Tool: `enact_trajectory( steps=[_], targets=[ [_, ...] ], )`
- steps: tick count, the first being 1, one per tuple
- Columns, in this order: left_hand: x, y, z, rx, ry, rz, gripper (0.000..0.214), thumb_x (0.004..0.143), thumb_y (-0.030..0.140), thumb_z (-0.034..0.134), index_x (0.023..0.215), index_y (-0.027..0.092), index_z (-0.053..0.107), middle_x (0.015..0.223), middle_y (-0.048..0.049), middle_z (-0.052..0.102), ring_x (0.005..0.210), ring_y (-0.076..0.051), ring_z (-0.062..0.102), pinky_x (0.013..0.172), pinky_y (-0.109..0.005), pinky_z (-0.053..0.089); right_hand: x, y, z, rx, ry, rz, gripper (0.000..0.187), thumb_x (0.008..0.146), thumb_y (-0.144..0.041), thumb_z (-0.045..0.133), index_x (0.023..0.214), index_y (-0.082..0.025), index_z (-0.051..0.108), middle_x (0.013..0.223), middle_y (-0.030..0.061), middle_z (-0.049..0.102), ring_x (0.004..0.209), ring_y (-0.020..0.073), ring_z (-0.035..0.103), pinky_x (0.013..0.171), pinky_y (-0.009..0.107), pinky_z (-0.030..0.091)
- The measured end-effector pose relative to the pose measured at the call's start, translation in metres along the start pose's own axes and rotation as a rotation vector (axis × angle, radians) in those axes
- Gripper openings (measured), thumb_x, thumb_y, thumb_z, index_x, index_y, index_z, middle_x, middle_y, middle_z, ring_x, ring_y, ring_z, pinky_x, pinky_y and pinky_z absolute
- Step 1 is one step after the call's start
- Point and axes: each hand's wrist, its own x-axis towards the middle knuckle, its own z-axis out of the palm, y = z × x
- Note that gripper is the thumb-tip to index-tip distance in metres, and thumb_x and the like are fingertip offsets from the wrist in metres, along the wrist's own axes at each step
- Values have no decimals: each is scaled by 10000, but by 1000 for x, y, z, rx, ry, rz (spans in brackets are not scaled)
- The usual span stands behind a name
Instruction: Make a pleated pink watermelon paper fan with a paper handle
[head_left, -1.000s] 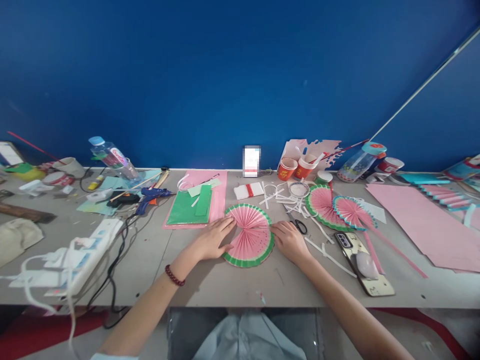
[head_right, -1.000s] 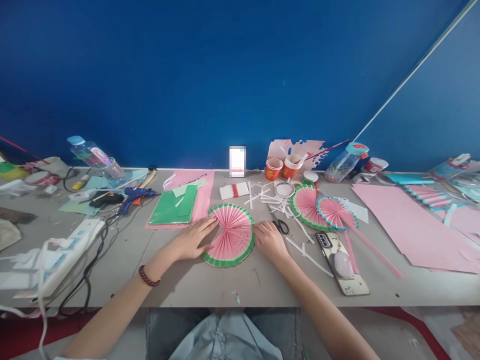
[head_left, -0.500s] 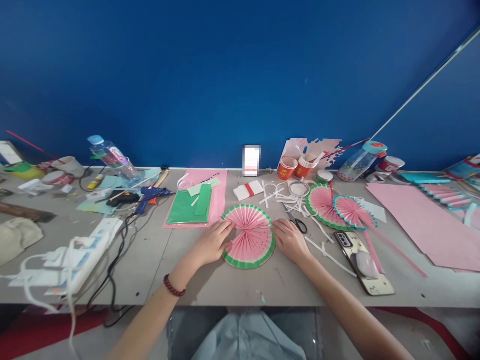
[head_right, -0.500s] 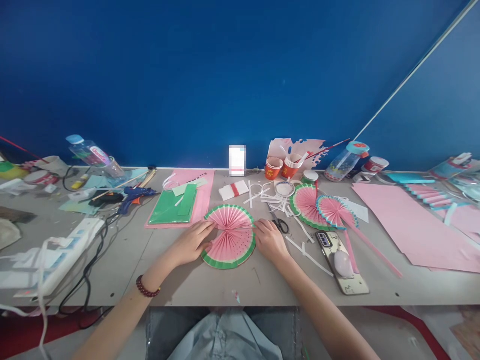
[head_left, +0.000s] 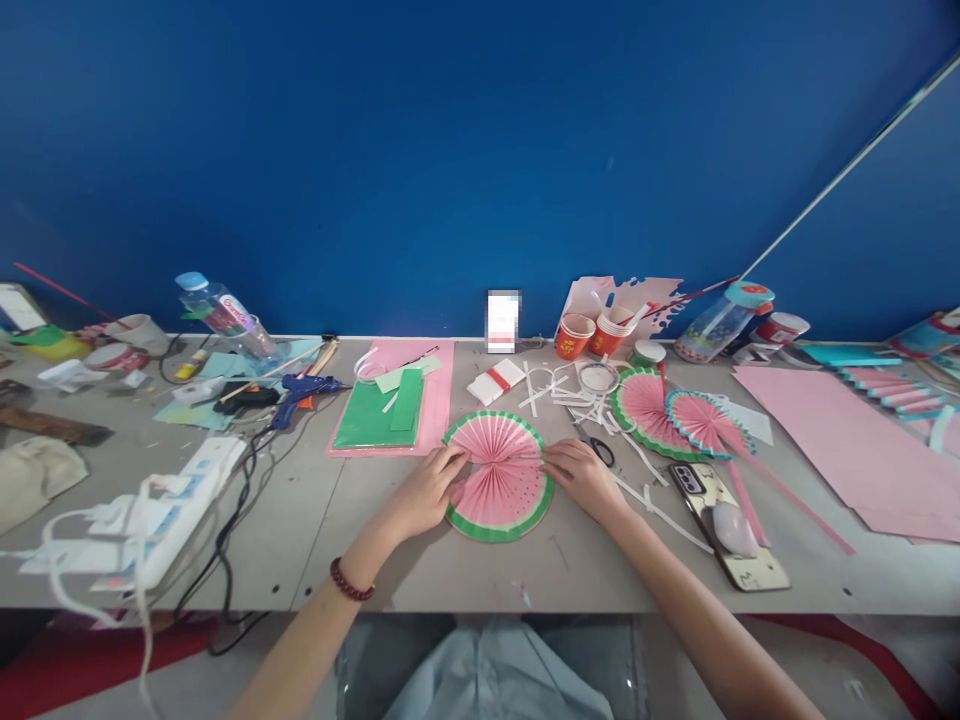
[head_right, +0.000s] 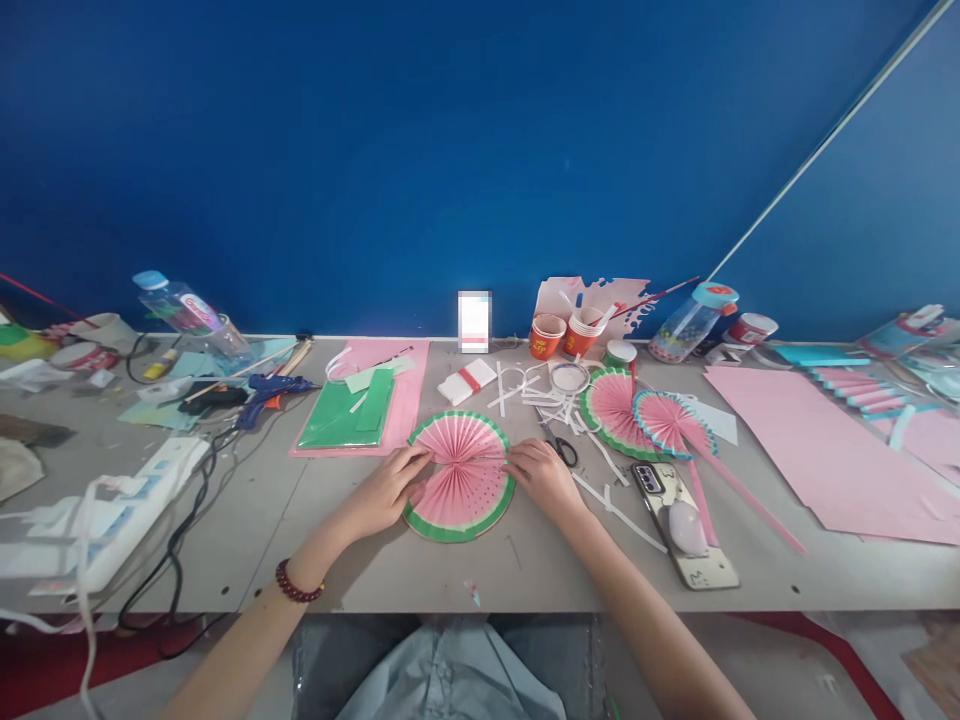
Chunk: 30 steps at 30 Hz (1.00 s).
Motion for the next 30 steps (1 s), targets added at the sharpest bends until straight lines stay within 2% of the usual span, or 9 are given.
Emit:
enact_trajectory(
  steps=[8, 12, 19, 21, 26, 30],
  targets=[
    [3, 8, 6, 47, 64, -17, 374, 870, 99, 449, 1229, 193, 499, 1195, -103, 535, 1111, -248, 516, 953, -450, 486, 4, -3, 0, 56, -14, 74, 119, 868, -286, 615, 836, -200, 692, 882, 82, 707, 864, 239, 630, 804, 411, 522],
    [3, 8, 8, 75, 62, -3, 307, 914, 158, 431, 1212, 194, 500, 1180, -100, 543, 1096, -249, 517, 950, -453, 477, 4, -7, -4, 78, -64, 134, 213, 800, -374, 693, 914, -195, 668, 943, 94, 675, 931, 256, 610, 839, 424, 510],
    [3, 7, 8, 55, 82, -1, 316, 942, 283, 450, 1245, 203, 495, 1178, -101, 551, 1088, -250, 529, 933, -445, 487, 5, -11, -9, 86, -150, 167, 298, 823, -342, 672, 1084, -208, 622, 1012, 87, 639, 985, 255, 577, 868, 423, 497],
    [4, 6, 8, 22, 93, -1, 310, 940, 281, 460, 1238, 212, 508, 1173, -97, 551, 1079, -243, 536, 927, -441, 493, 5, -11, -7, 65, -144, 161, 281, 834, -321, 660, 1090, -208, 632, 989, 87, 640, 961, 252, 582, 851, 415, 503],
    [6, 3, 10, -76, 137, -36, 257, 913, 214, 509, 1162, 231, 571, 1140, -77, 558, 1069, -220, 547, 920, -423, 503, 6, -8, -1, 20, -91, 131, 145, 862, -291, 623, 961, -208, 689, 903, 83, 644, 888, 238, 592, 796, 384, 513],
    [8, 2, 11, -113, 161, -44, 235, 898, 189, 529, 1114, 232, 609, 1116, -76, 575, 1056, -214, 558, 916, -414, 505, 5, -8, 1, -10, -72, 119, 170, 879, -311, 600, 993, -224, 692, 892, 76, 655, 871, 231, 596, 788, 373, 507]
  ],
)
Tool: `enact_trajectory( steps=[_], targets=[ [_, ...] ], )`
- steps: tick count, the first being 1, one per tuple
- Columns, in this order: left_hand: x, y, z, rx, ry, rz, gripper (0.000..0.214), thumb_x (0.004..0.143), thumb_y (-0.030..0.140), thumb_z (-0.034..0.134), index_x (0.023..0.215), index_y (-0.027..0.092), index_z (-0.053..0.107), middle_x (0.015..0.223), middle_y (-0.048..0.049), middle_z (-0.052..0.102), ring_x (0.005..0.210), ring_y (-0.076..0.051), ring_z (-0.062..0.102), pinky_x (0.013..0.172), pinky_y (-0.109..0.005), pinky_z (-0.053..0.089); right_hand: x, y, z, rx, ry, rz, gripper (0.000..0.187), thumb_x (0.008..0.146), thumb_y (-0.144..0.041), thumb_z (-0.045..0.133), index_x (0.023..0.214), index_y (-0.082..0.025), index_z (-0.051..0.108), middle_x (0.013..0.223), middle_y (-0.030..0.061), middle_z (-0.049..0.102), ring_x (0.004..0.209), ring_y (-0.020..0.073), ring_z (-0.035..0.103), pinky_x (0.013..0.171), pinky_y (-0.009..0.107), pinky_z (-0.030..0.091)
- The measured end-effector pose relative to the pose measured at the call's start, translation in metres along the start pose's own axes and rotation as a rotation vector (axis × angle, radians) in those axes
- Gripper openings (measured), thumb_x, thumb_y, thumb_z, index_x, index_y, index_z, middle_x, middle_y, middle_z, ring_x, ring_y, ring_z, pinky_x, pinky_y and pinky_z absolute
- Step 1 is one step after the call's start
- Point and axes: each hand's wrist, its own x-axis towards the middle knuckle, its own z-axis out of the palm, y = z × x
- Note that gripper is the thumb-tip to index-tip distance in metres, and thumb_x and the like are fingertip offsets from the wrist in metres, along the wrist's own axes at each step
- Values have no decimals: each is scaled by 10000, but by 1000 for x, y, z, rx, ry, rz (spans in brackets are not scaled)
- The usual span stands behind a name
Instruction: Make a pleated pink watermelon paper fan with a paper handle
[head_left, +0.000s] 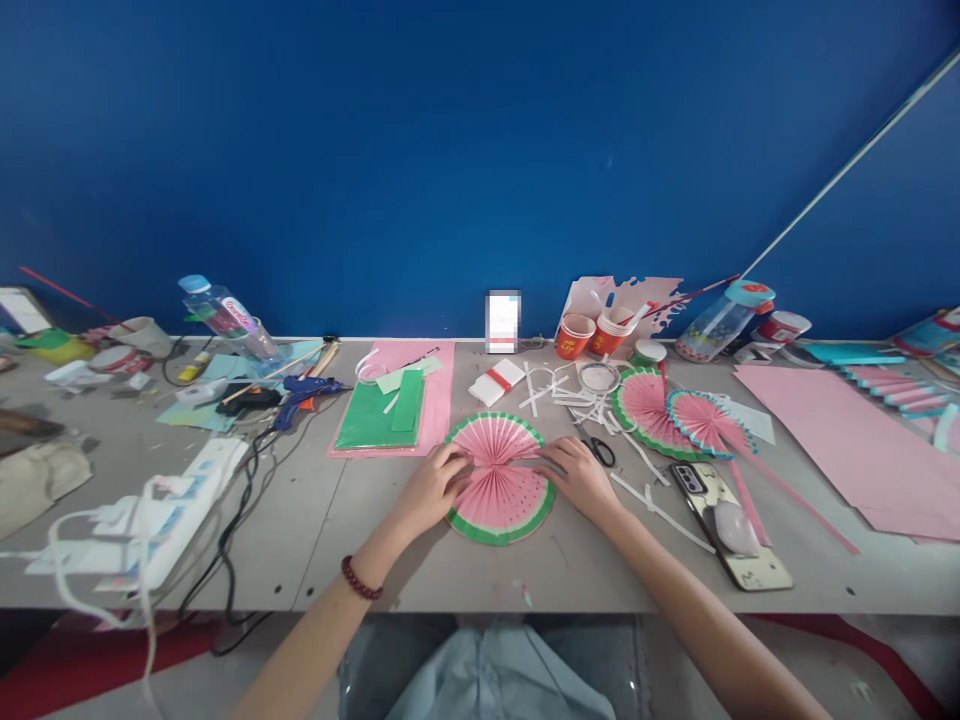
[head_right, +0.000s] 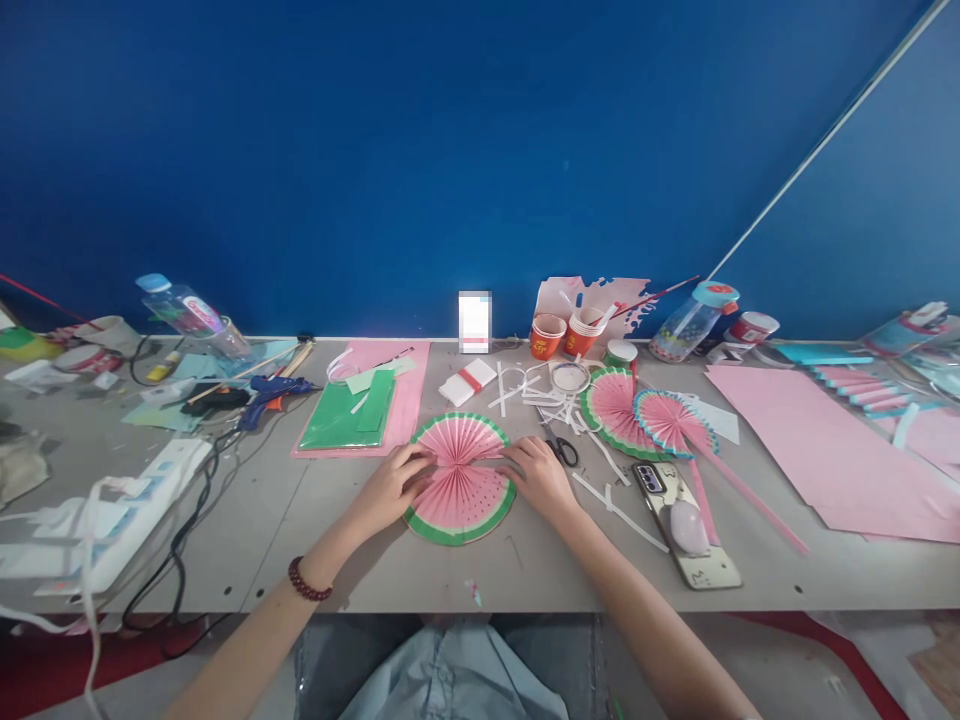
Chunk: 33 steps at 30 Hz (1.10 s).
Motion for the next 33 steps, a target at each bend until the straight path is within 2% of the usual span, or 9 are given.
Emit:
enact_trajectory(
  steps=[7, 14, 22, 29, 33],
  targets=[
    [0, -1, 0, 20, 10, -3, 184, 910, 212, 523, 1061, 212, 628, 1091, -72, 599, 1010, -200, 579, 873, -377, 516, -2, 1, 3, -29, 27, -35, 180, 900, -314, 567, 916, -213, 715, 882, 83, 650, 865, 224, 588, 778, 365, 493],
    [-2, -1, -1, 133, 4, 58, 193, 933, 234, 480, 1055, 202, 626, 1065, -81, 607, 1001, -213, 570, 848, -387, 512, -3, 1, 4, -53, 30, -138, 190, 922, -278, 529, 906, -204, 703, 879, 87, 658, 893, 229, 580, 786, 372, 491],
    [1, -2, -1, 80, 34, 36, 157, 917, 231, 518, 1002, 207, 647, 1013, -69, 620, 950, -196, 573, 819, -371, 517, -2, 2, 2, 43, 19, -28, 108, 873, -274, 607, 809, -206, 661, 835, 65, 625, 823, 210, 584, 750, 350, 488],
    [4, -2, 1, 199, 27, 73, 134, 912, 227, 526, 940, 185, 651, 934, -66, 637, 914, -213, 560, 821, -395, 486, 0, -1, 2, 11, -7, -27, 124, 889, -253, 576, 796, -205, 643, 833, 66, 616, 822, 213, 576, 753, 346, 476],
    [5, -2, 1, 185, 18, 64, 133, 918, 239, 518, 935, 190, 641, 921, -59, 633, 901, -206, 555, 809, -379, 481, 1, -3, 0, 23, -24, -25, 131, 897, -245, 561, 798, -202, 636, 833, 68, 607, 823, 214, 565, 759, 347, 480]
  ],
)
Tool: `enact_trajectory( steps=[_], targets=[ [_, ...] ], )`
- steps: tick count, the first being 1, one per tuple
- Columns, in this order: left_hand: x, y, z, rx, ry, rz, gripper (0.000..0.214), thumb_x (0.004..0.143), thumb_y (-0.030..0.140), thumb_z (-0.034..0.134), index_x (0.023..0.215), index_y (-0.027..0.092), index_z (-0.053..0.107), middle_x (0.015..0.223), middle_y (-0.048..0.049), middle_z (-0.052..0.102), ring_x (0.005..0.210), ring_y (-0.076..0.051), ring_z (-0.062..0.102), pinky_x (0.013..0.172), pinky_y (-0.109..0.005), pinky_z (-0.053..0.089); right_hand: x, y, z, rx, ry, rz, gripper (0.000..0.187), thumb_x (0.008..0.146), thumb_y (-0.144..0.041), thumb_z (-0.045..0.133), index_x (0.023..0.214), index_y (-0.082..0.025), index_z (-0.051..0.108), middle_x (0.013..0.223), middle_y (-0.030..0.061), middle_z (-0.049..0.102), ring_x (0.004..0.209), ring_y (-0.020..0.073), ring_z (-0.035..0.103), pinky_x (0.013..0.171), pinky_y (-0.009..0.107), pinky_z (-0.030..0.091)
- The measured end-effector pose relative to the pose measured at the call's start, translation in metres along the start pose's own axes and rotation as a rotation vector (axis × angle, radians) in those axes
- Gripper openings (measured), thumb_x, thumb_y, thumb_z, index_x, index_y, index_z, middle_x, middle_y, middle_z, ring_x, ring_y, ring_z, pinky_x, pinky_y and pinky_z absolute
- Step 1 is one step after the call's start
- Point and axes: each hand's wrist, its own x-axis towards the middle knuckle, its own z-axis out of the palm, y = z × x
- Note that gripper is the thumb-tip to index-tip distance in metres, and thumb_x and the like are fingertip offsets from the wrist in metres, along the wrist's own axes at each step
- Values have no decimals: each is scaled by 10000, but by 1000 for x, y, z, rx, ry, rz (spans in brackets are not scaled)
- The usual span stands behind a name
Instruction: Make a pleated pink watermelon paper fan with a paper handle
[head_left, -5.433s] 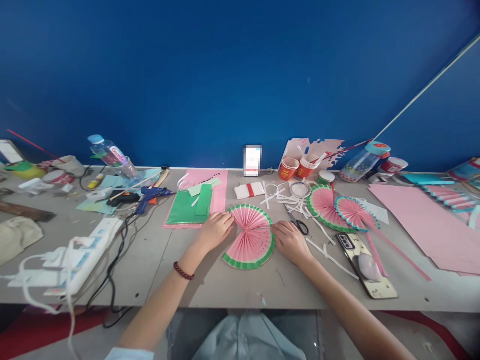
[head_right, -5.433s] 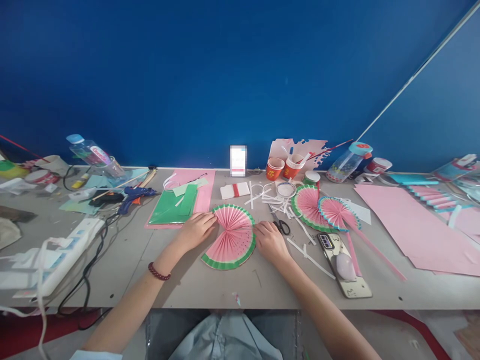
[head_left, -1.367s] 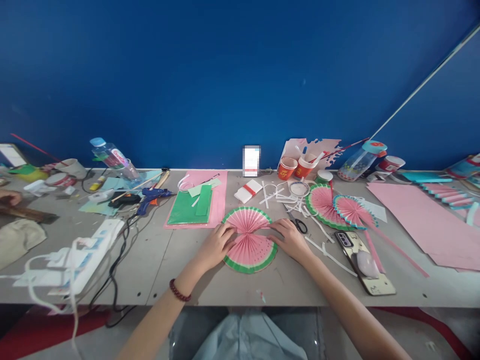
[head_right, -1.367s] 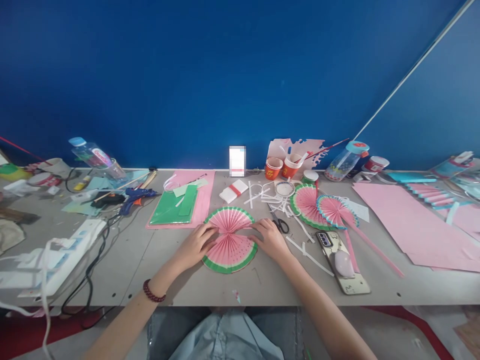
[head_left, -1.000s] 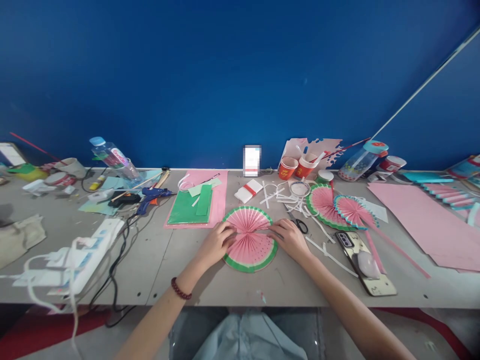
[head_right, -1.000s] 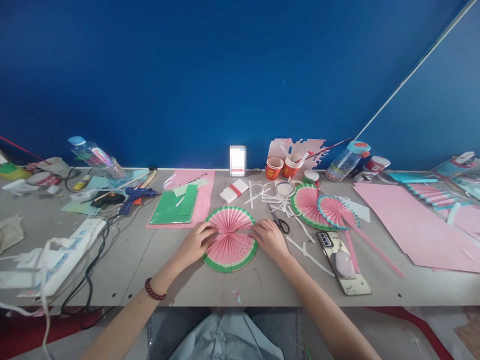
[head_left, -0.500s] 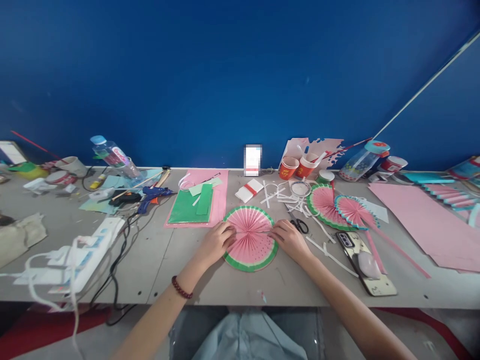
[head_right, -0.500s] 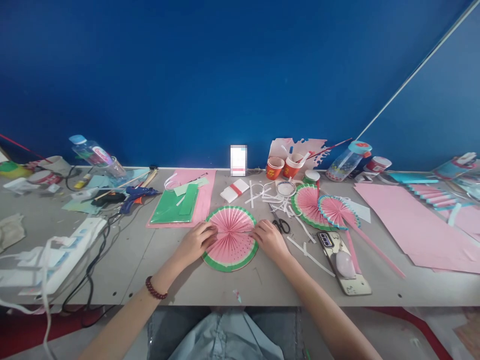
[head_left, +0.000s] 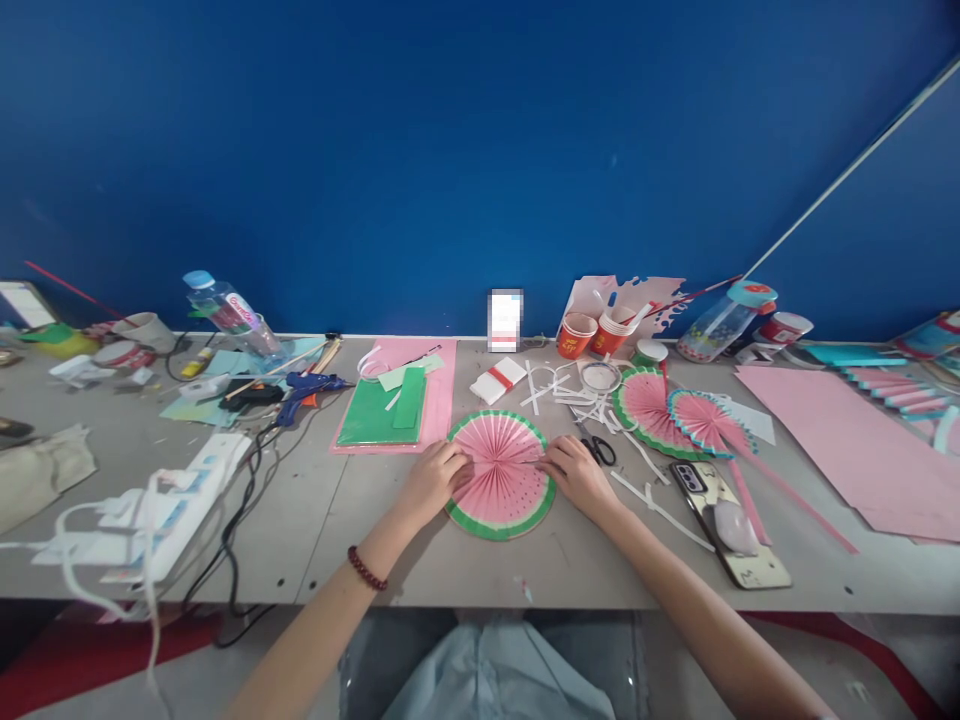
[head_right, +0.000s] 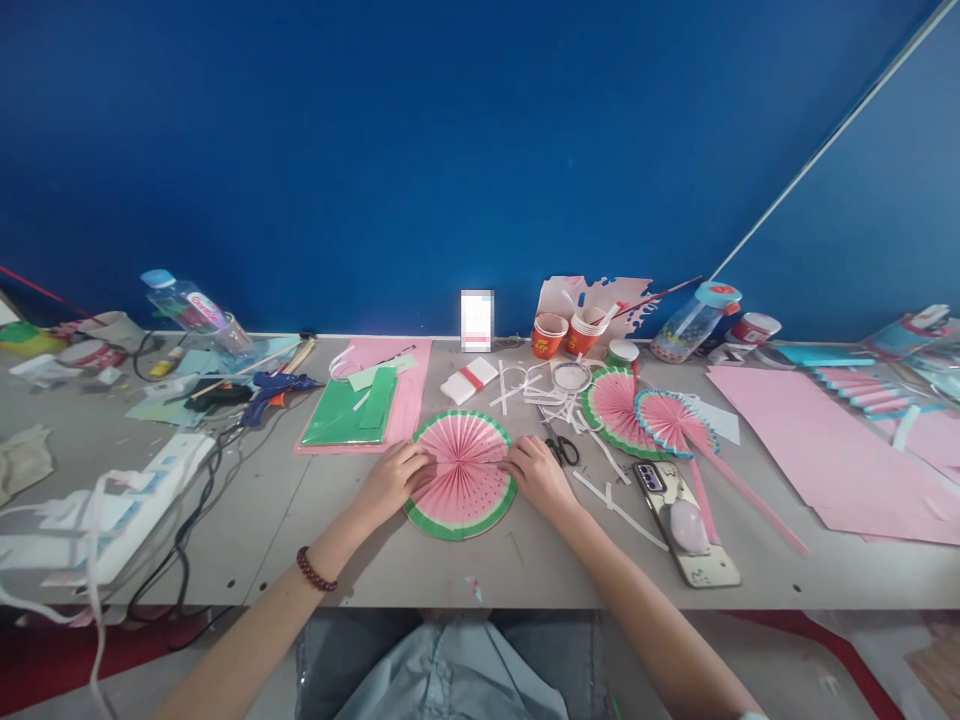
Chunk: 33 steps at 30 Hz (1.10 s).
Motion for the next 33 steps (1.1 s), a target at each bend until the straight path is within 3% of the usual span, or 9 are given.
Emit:
enact_trajectory(
  steps=[11, 15, 19, 30, 33],
  targets=[
    [0, -2, 2, -15, 22, -1, 142, 923, 224, 502, 920, 199, 642, 908, -57, 627, 880, -200, 556, 793, -366, 484, 0, 1, -2, 84, 14, 9, 114, 892, -197, 552, 801, -206, 621, 848, 60, 597, 832, 205, 550, 759, 337, 481],
    [-1, -2, 1, -9, 20, -8, 139, 921, 198, 498, 932, 202, 636, 918, -53, 622, 885, -198, 557, 796, -365, 487, -1, -4, -5, 89, -26, 40, 30, 857, -218, 605, 842, -196, 592, 902, 72, 585, 871, 223, 538, 769, 359, 476],
    [-1, -2, 1, 7, 7, 0, 136, 919, 191, 498, 943, 193, 632, 930, -59, 619, 899, -204, 555, 808, -372, 488, -1, -7, -7, 41, -66, 36, 95, 825, -228, 645, 873, -195, 570, 942, 78, 583, 889, 236, 527, 777, 375, 471],
    [-2, -2, 2, 25, 8, -6, 126, 920, 188, 497, 968, 191, 614, 944, -57, 622, 892, -209, 547, 797, -365, 483, -1, -8, -9, 45, -59, 29, 29, 858, -206, 589, 882, -190, 582, 940, 83, 589, 890, 229, 527, 781, 362, 466],
    [-3, -3, 2, 30, 6, -3, 145, 912, 141, 492, 981, 196, 607, 949, -51, 619, 902, -204, 545, 809, -363, 482, -1, -12, -11, 49, -85, 31, 112, 850, -262, 606, 913, -183, 557, 967, 95, 573, 919, 246, 516, 803, 389, 462]
  ],
)
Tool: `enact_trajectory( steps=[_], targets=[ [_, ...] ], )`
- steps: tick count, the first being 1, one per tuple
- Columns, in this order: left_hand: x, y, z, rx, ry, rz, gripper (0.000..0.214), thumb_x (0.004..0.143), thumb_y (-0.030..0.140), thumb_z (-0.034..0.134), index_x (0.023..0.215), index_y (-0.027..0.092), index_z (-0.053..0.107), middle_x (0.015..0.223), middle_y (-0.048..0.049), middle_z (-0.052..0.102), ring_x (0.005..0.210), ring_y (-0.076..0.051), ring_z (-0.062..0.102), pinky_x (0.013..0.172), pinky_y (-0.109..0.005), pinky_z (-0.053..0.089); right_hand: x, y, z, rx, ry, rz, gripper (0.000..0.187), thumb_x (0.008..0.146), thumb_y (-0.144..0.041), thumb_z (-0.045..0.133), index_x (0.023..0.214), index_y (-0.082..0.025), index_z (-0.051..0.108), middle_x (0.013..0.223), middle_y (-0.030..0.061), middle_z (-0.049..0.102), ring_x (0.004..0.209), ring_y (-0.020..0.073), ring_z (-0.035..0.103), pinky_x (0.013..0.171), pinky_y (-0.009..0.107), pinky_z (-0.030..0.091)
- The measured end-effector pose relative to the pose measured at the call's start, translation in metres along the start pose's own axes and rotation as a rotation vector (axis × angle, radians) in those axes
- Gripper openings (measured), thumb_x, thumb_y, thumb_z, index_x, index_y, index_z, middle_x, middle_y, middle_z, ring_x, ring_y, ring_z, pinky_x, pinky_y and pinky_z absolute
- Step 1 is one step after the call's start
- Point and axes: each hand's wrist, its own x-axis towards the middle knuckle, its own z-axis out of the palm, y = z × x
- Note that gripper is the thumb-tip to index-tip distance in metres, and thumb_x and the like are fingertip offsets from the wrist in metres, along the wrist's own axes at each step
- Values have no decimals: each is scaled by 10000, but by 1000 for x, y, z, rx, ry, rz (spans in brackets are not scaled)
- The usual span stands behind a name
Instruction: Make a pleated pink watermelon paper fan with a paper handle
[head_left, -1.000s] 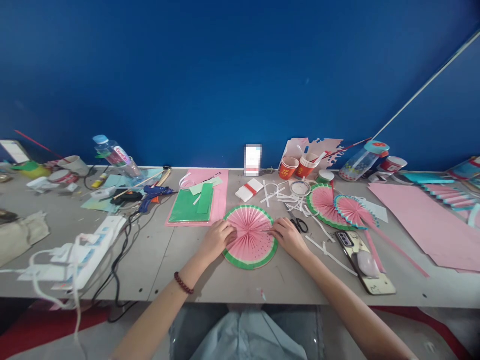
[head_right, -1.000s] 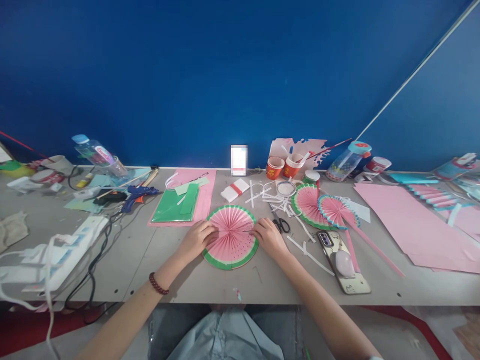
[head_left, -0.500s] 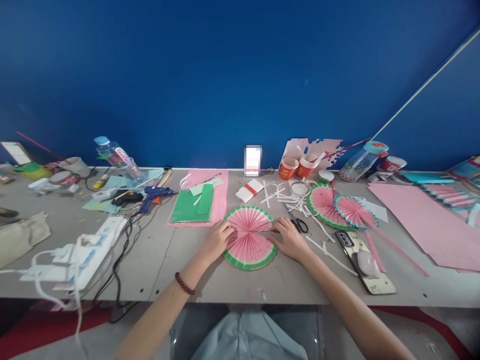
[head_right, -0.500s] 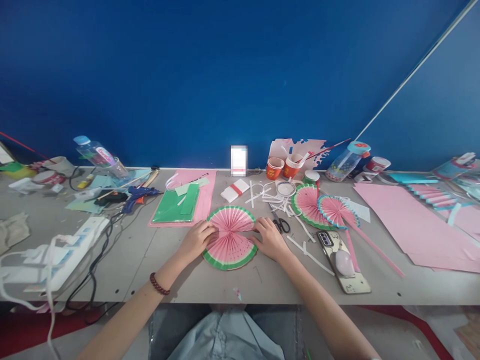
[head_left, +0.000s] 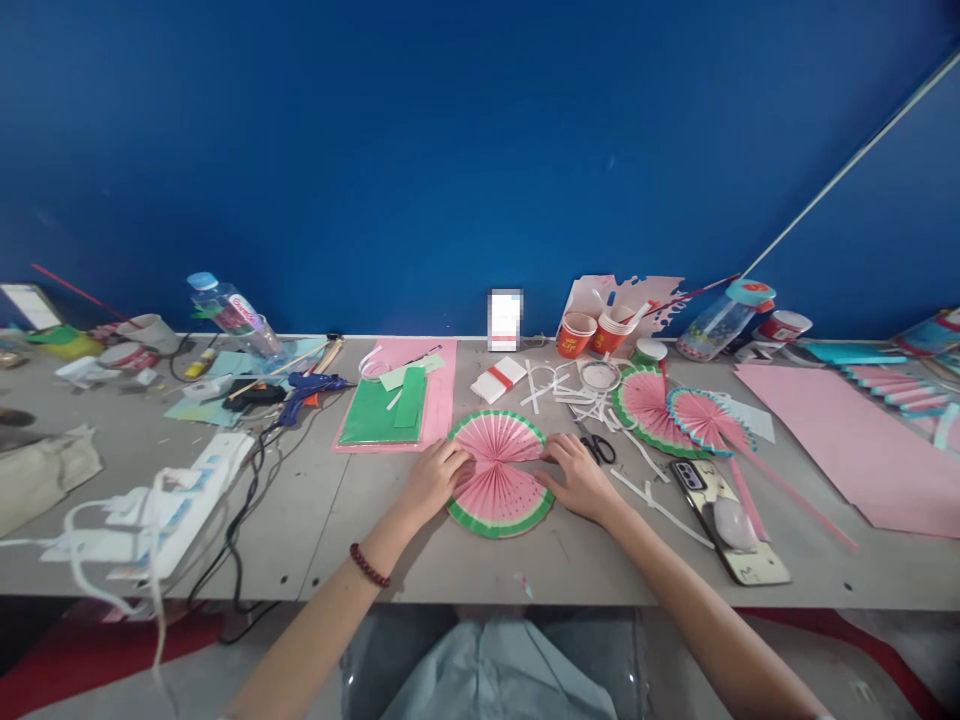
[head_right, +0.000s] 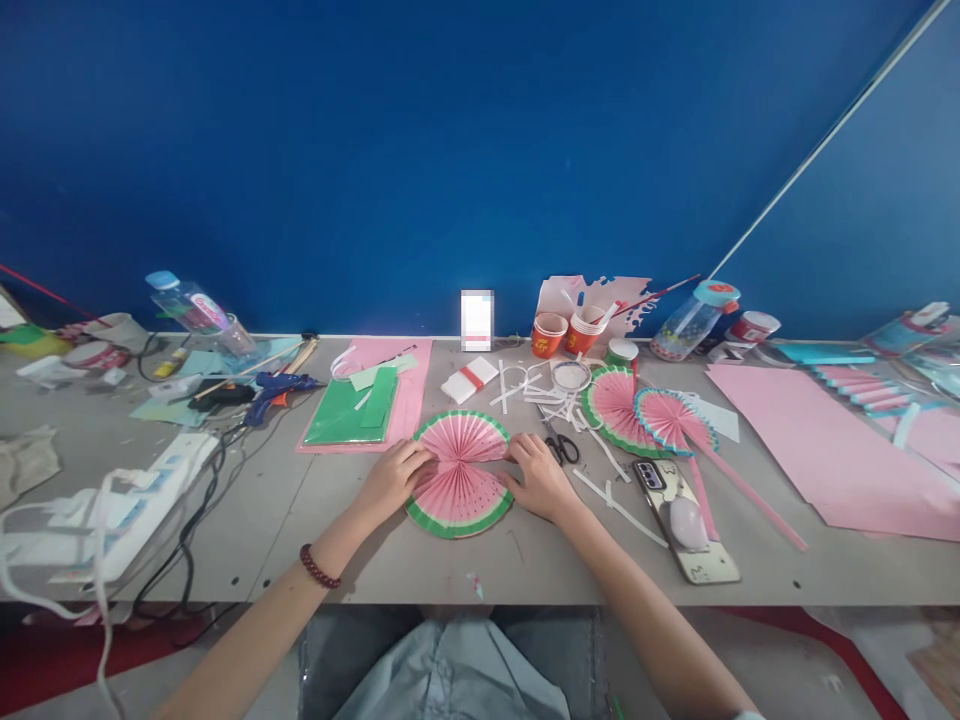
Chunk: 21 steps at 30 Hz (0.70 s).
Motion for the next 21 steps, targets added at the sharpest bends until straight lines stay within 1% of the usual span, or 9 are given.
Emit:
enact_trajectory(
  steps=[3, 5, 7, 10, 13, 18, 21],
  targets=[
    [0, 0, 0, 15, -8, -2, 159, 905, 114, 488, 974, 197, 605, 945, -50, 616, 899, -202, 544, 807, -363, 485, -1, -3, -1, -22, -14, -15, 219, 843, -345, 620, 954, -178, 532, 1009, 112, 557, 950, 268, 503, 824, 423, 454],
    [0, 0, 0, 22, -5, 1, 155, 904, 115, 488, 962, 197, 607, 941, -50, 617, 892, -203, 546, 801, -364, 489, -2, -3, -1, -32, -18, -26, 235, 851, -365, 608, 966, -179, 522, 1026, 117, 552, 961, 273, 499, 834, 433, 450],
    [0, 1, 0, 27, 6, 10, 163, 904, 114, 486, 971, 197, 610, 942, -51, 619, 892, -205, 550, 802, -366, 492, -2, 0, 1, -35, -22, -26, 220, 857, -351, 603, 965, -179, 517, 1031, 118, 551, 965, 273, 497, 837, 432, 447],
    [0, 0, 1, 27, 20, 24, 184, 909, 125, 487, 1020, 195, 615, 954, -57, 623, 896, -204, 556, 803, -369, 498, -2, 4, 4, -29, -28, -12, 130, 875, -272, 582, 948, -183, 522, 1009, 105, 560, 950, 261, 498, 834, 417, 445],
    [1, -2, 2, -2, 26, 30, 151, 914, 177, 510, 992, 194, 638, 945, -61, 628, 894, -200, 560, 801, -366, 499, 1, 7, 5, -6, -24, -1, 53, 882, -220, 572, 904, -189, 534, 962, 85, 571, 912, 243, 501, 813, 392, 447],
    [2, -3, 3, -30, 27, 18, 133, 911, 229, 535, 941, 187, 657, 922, -60, 632, 891, -200, 564, 796, -361, 494, 6, 8, 6, 39, 20, 10, 76, 882, -213, 580, 816, -196, 545, 880, 65, 573, 848, 222, 498, 777, 362, 444],
    [3, -3, 3, -21, 31, 21, 144, 915, 245, 530, 929, 192, 662, 911, -58, 627, 882, -197, 563, 788, -357, 491, 6, 9, 9, 38, 39, 15, 93, 881, -202, 583, 795, -197, 547, 871, 60, 579, 837, 217, 495, 775, 355, 440]
  ],
)
